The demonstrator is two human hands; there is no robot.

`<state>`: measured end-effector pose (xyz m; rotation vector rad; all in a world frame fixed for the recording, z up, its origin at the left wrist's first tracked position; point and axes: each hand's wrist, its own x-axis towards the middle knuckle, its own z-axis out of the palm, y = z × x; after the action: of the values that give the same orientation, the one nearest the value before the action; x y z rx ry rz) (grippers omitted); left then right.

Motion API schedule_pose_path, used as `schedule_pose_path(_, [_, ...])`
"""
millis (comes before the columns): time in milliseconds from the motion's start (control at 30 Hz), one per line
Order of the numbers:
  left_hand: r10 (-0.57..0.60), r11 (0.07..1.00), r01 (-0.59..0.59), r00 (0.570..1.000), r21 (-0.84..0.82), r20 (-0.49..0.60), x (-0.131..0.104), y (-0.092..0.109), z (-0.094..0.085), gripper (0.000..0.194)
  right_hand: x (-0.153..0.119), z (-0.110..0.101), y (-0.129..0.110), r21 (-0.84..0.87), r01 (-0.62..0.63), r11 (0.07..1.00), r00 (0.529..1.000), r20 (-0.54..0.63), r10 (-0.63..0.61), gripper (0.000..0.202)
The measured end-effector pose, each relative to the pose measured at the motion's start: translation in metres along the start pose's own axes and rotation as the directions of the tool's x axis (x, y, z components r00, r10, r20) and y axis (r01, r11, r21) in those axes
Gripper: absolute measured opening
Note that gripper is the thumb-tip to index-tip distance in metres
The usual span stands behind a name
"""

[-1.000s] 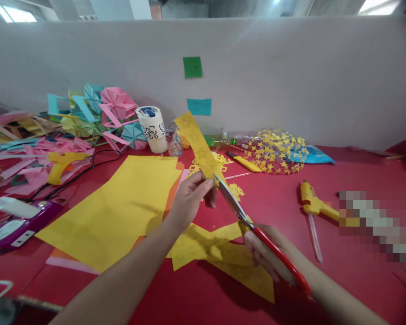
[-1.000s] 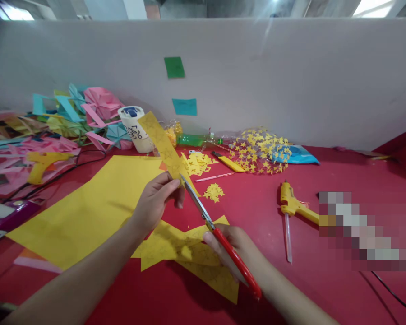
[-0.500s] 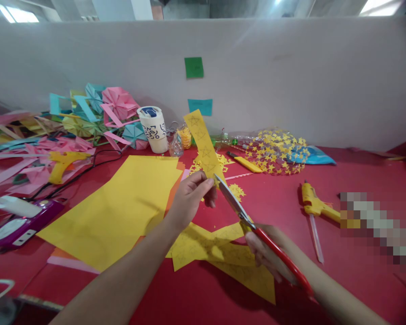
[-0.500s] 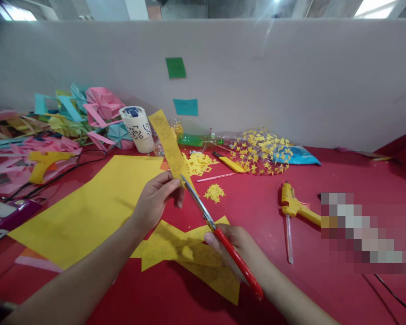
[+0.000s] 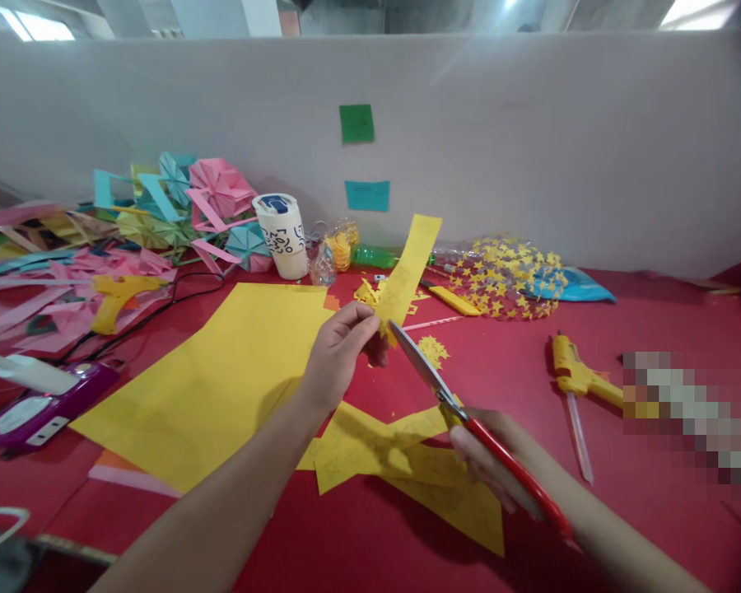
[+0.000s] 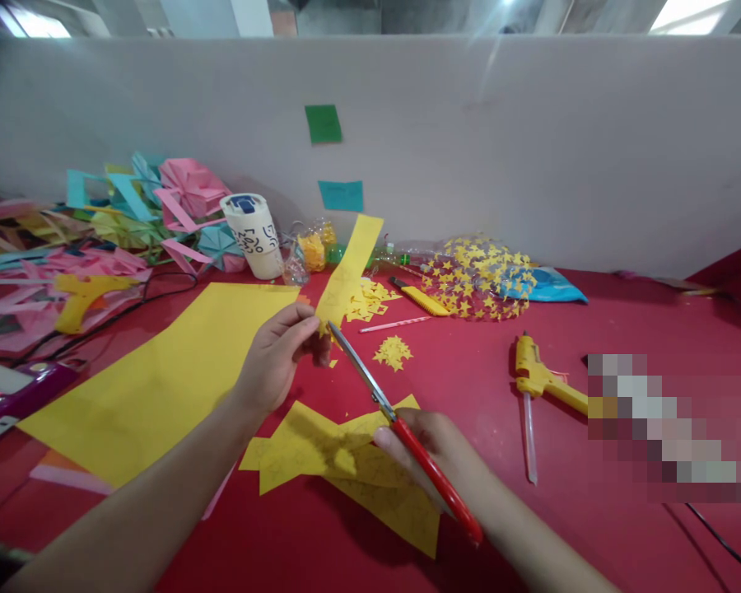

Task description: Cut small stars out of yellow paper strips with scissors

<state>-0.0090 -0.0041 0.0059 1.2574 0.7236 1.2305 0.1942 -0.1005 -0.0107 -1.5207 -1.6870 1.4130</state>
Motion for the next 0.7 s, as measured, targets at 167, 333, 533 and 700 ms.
schedule_pose_path(167, [-0.021, 1.000, 0.021, 0.999, 0.014, 0.025, -0.0001, 0.0022, 0.0004, 0.014, -0.0028, -0.0002, -0.0007, -0.024, -0.020, 1.000, 1.000, -0.004, 0.020, 0.044])
schedule_pose_path(333, [-0.022, 0.999, 0.021, 0.999, 0.038, 0.026, 0.0011, 0.0030, -0.0026, 0.014, -0.0052, 0.0001, -0.0057, -0.008, -0.013, 1.000, 1.000, 0.002, 0.013, 0.048])
schedule_pose_path(533, [-0.018, 0.989, 0.013, 0.999, 0.149, 0.036, 0.0020, 0.0055, -0.0052, 0.013, -0.0028, -0.0023, -0.0051, -0.017, 0.015, 1.000, 0.999, 0.046, -0.014, 0.050])
schedule_pose_path(700, [-0.003, 0.970, -0.010, 0.999, 0.244, 0.054, 0.0011, 0.0050, -0.0063, 0.014, -0.0033, -0.0024, -0.0050, -0.012, 0.012, 1.000, 0.999, 0.041, -0.011, 0.053])
